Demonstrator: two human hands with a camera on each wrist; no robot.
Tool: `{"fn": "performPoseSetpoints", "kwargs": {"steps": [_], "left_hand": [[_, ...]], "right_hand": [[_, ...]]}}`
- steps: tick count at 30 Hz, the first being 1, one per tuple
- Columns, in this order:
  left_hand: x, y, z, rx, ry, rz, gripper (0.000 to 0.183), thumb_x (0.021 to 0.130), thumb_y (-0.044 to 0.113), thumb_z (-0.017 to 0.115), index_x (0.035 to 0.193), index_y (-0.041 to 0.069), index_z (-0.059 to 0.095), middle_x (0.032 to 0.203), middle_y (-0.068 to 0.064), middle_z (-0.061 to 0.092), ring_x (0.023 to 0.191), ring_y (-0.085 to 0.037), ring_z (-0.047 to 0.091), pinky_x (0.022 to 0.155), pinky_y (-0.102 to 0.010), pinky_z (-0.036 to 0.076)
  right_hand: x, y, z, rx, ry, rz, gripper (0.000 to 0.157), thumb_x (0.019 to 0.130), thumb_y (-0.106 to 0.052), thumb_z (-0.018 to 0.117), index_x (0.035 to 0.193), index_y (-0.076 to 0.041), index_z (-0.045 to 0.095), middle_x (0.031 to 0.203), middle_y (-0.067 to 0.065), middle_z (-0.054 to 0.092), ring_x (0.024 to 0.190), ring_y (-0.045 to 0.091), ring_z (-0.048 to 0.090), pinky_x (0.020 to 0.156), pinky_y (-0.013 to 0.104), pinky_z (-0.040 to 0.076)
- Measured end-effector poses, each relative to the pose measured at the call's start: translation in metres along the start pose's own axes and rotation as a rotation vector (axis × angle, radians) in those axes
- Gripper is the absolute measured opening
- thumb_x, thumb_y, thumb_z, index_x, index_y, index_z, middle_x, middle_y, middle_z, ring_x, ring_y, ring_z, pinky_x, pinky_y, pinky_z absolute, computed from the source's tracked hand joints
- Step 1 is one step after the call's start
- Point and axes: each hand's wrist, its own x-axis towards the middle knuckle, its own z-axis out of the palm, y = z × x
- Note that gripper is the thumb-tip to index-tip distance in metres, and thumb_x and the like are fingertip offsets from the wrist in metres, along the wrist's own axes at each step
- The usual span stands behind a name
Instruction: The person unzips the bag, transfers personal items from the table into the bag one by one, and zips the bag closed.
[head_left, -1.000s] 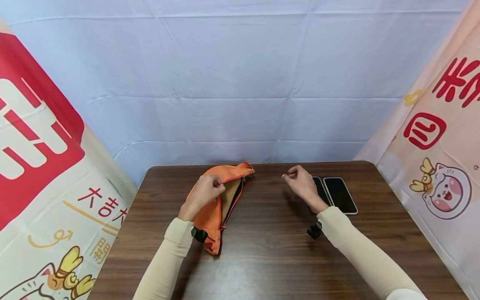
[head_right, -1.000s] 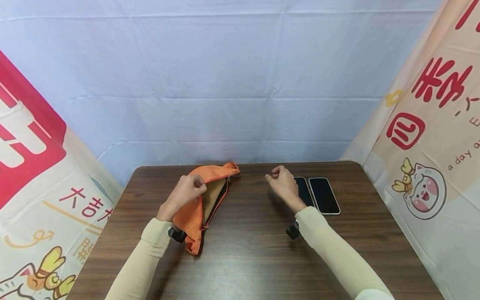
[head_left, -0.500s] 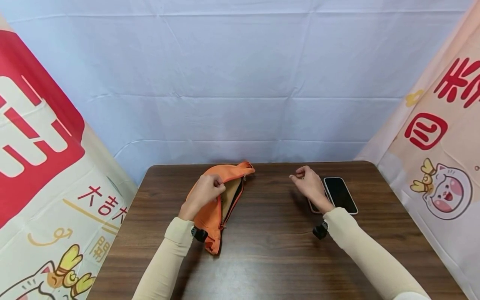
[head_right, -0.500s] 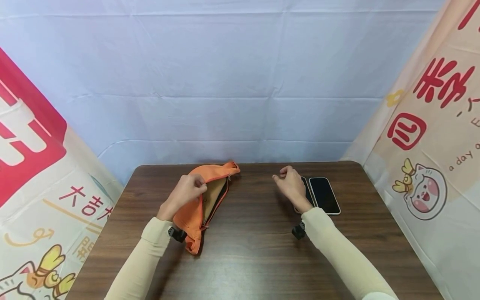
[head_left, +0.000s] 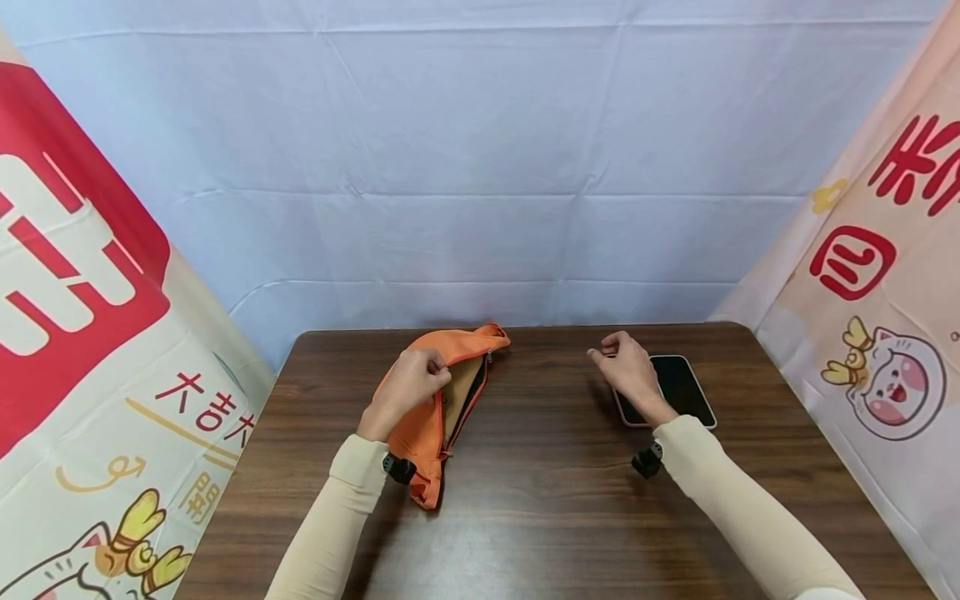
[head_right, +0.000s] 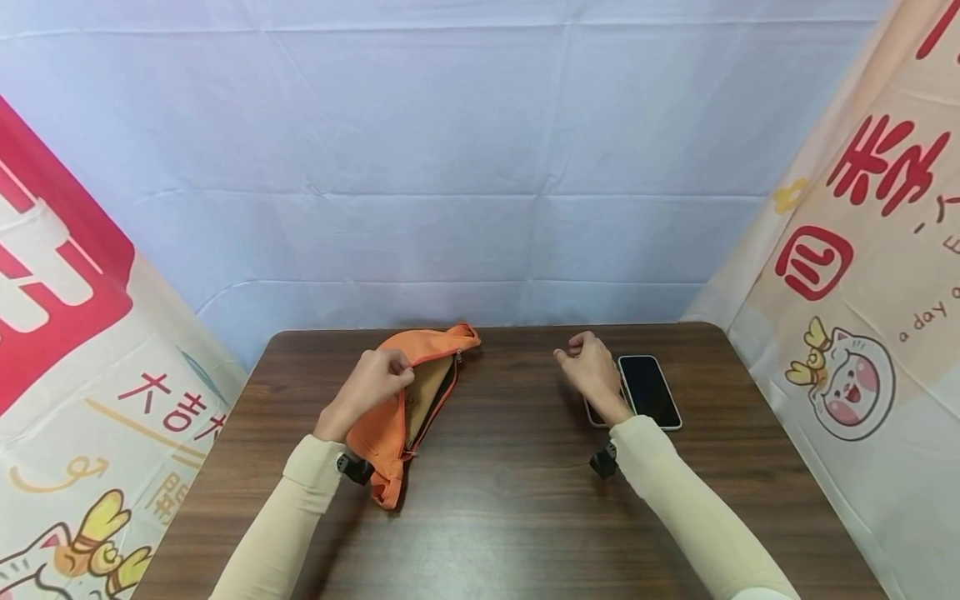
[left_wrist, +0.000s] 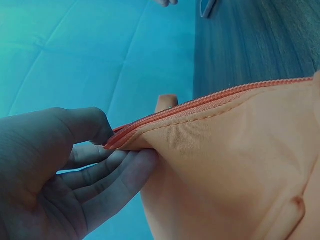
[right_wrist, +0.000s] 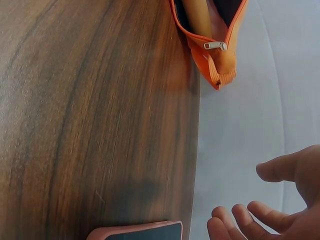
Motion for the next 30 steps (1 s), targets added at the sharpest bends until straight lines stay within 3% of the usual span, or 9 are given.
{"fn": "performPoseSetpoints", "kwargs": {"steps": [16, 30], "left_hand": [[0.001, 0.000, 0.001, 0.003, 0.013, 0.004, 0.009, 0.103, 0.011, 0.067, 0.097, 0.009, 0.072, 0.081, -0.003, 0.069, 0.058, -0.012, 0.057, 0.059, -0.029, 0.046], [0.001, -0.001, 0.001, 0.001, 0.010, 0.002, 0.011, 0.104, 0.013, 0.065, 0.096, 0.010, 0.071, 0.078, -0.003, 0.067, 0.056, -0.012, 0.056, 0.057, -0.027, 0.045]], "right_hand": [[-0.001, 0.014, -0.006, -0.006, 0.020, 0.026, 0.049, 0.105, -0.034, 0.064, 0.138, 0.001, 0.058, 0.134, 0.025, 0.065, 0.113, 0.043, 0.065, 0.088, 0.056, 0.052], [-0.002, 0.021, -0.009, -0.031, 0.038, 0.060, 0.049, 0.104, -0.035, 0.064, 0.138, 0.000, 0.059, 0.132, 0.024, 0.066, 0.114, 0.043, 0.065, 0.092, 0.060, 0.051]]}}
